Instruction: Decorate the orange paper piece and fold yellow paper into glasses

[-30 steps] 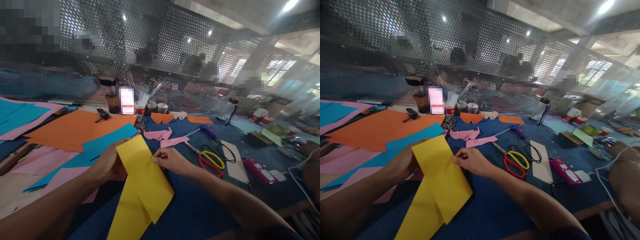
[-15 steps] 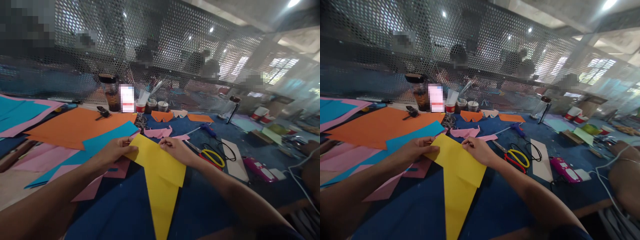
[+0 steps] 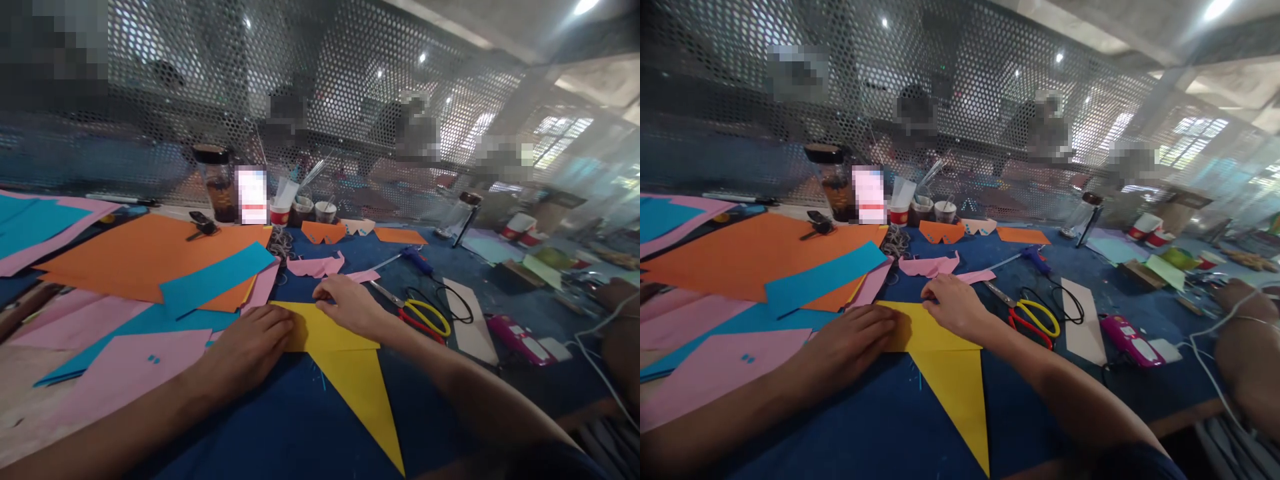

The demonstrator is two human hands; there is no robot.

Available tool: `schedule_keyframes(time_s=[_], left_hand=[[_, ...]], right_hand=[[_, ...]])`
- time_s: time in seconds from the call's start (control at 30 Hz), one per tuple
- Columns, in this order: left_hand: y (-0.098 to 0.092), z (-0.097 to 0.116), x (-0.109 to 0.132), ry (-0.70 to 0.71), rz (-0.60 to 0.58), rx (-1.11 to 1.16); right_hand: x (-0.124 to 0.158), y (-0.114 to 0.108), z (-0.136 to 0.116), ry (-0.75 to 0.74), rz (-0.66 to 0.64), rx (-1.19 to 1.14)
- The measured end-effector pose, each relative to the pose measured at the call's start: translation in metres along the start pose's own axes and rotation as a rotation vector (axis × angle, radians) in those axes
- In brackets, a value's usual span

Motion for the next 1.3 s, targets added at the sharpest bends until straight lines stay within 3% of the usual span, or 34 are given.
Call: schedule_keyframes(time_s=[0.27,0.53,0.9,1.3], left_hand=[[-0.01,-0.022,-0.024,-0.24,0.018,0.146],[-0.009,-0.034,-0.053,-0.436,0.007,0.129],[-0.008,-0.042,-0.061,-0.569,-0.041,0.165],[-0.009,-0.042,-0.063,-0.57,-0.049,0.184]], right_hand=[[-0.018,0.018,-0.007,0.088,0.081,-0.017],[-0.019,0.024,-0.004,0.137,0.151,-0.043],[-0.021,0.024,-0.002,0.177,0.153,-0.074],[-0.019,0.026,0.001,0.161,0.181,-0.095]])
Point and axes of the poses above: each hand's wrist, its own x-axis away from the middle knuckle, its own y-axis out of the palm, z = x × y, the point moved 5 cm from there along -x, towards the middle knuckle, and after that the axes turned 11 degrees about -z, right-handed, at the moved point
